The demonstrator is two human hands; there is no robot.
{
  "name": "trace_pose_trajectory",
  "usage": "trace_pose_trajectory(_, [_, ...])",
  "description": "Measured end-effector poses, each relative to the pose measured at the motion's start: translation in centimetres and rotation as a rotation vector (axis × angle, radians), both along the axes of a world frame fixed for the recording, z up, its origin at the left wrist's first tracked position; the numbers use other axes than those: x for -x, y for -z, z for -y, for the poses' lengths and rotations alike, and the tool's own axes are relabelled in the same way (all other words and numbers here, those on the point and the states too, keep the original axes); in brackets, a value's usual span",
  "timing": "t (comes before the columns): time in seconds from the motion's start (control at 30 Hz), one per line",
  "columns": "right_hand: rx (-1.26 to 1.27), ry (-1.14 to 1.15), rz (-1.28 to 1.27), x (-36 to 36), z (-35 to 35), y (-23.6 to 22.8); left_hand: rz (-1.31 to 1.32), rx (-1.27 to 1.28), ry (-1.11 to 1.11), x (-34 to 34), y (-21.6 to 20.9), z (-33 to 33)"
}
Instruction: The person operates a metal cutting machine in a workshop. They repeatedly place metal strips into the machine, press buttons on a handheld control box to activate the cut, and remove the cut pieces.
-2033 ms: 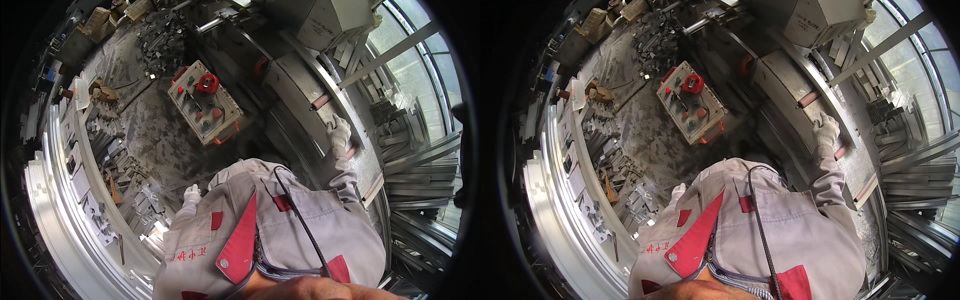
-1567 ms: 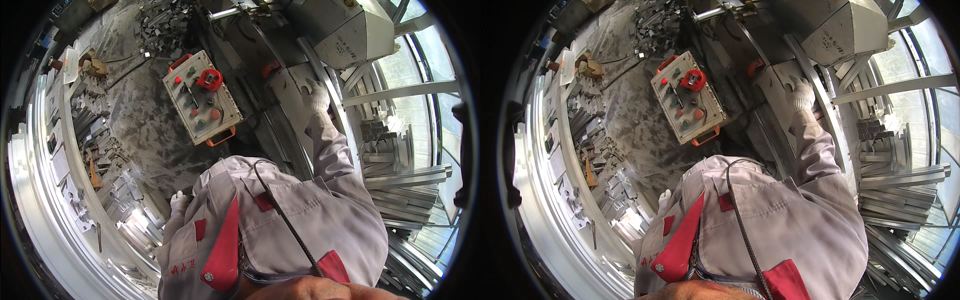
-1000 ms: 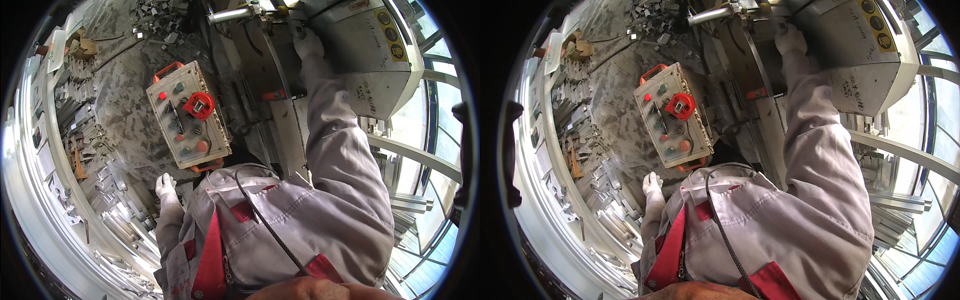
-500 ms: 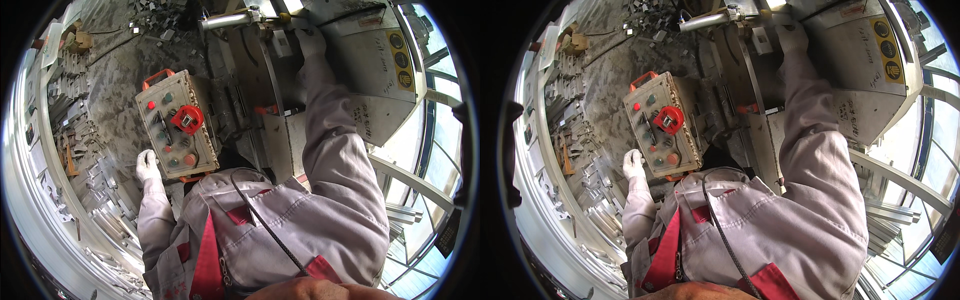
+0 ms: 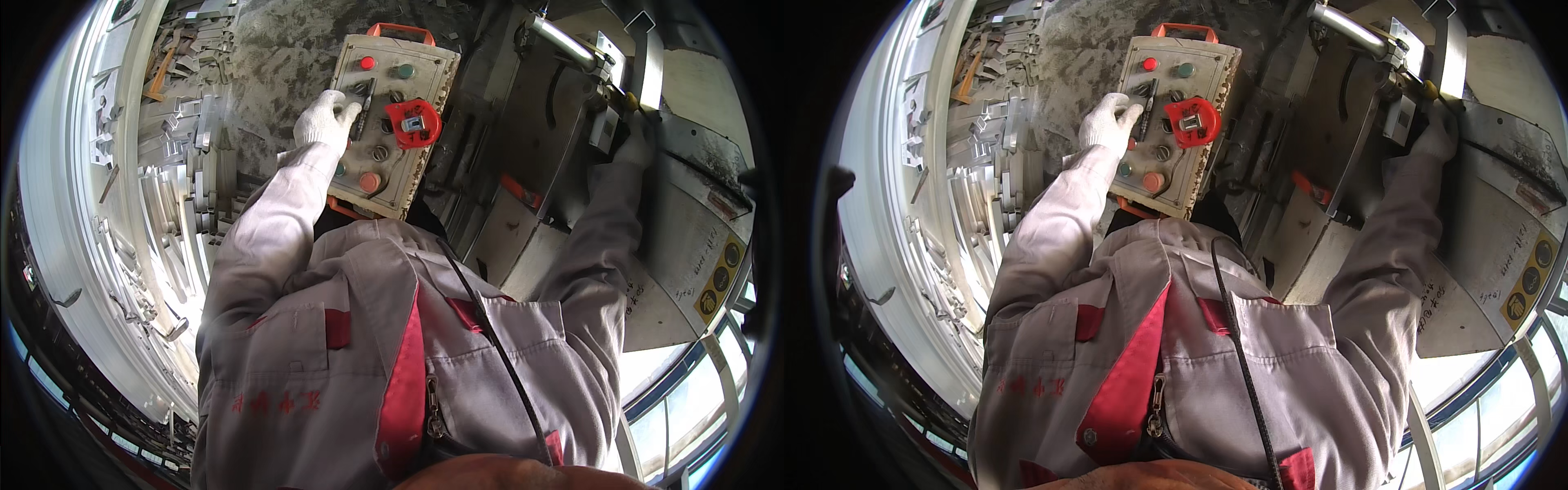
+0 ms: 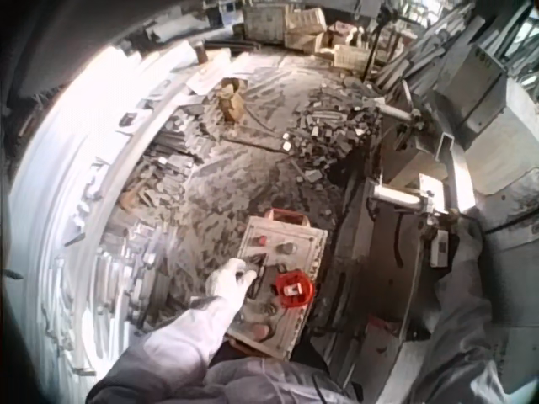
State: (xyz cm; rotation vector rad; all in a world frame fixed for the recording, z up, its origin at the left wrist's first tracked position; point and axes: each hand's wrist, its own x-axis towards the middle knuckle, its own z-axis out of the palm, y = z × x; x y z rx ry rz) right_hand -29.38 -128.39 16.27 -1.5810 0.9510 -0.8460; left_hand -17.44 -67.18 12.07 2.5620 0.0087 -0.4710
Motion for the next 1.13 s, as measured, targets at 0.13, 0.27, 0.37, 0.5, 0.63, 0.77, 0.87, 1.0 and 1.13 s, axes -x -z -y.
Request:
trace_pose_trajectory(0.13, [0.087, -0.047, -0.015, 0.0, -0.1, 0.0, -0.019, -0.159, 0.101, -2.8, 0.5, 2.2])
trace_pose_trajectory(0.27, [0.053, 0.003, -0.062, -0.1, 0.4, 0.2, -0.042, -0.168, 0.059, -3.9, 0.5, 3.6])
trace_pose_trajectory(0.37, [0.105, -0.057, -0.134, 0.5, 1.2, 0.5, -0.071, -0.125, 0.011, -3.2, -0.1, 3.1])
trace_pose_trajectory(0.5, [0.127, -0.131, -0.106, 1.0, 2.0, 0.7, -0.100, -0.031, -0.054, -0.1, -1.5, 0.4])
trace_pose_trajectory(0.63, [0.105, -0.182, -0.017, 0.6, -0.4, -2.4, -0.083, 0.143, -0.141, 3.7, -3.3, -3.8])
trace_pose_trajectory(0.77, [-0.004, -0.145, 0.024, -0.5, -9.2, -7.8, -0.077, 0.267, -0.211, 5.5, -5.4, -5.9])
trace_pose_trajectory(0.87, [-0.083, -0.367, 0.074, -1.9, -19.4, -9.6, -0.115, 0.502, -0.247, 5.4, -6.7, -5.2])
trace_pose_trajectory(1.0, [-0.141, -0.771, 0.021, -2.3, -36.1, -8.6, -0.024, 0.915, -0.189, 5.2, -8.4, -4.8])
trace_pose_trajectory(1.13, [-0.160, -1.156, -0.215, -1.4, -49.6, -9.2, -0.273, 0.913, 0.132, 3.6, -10.2, -10.4])
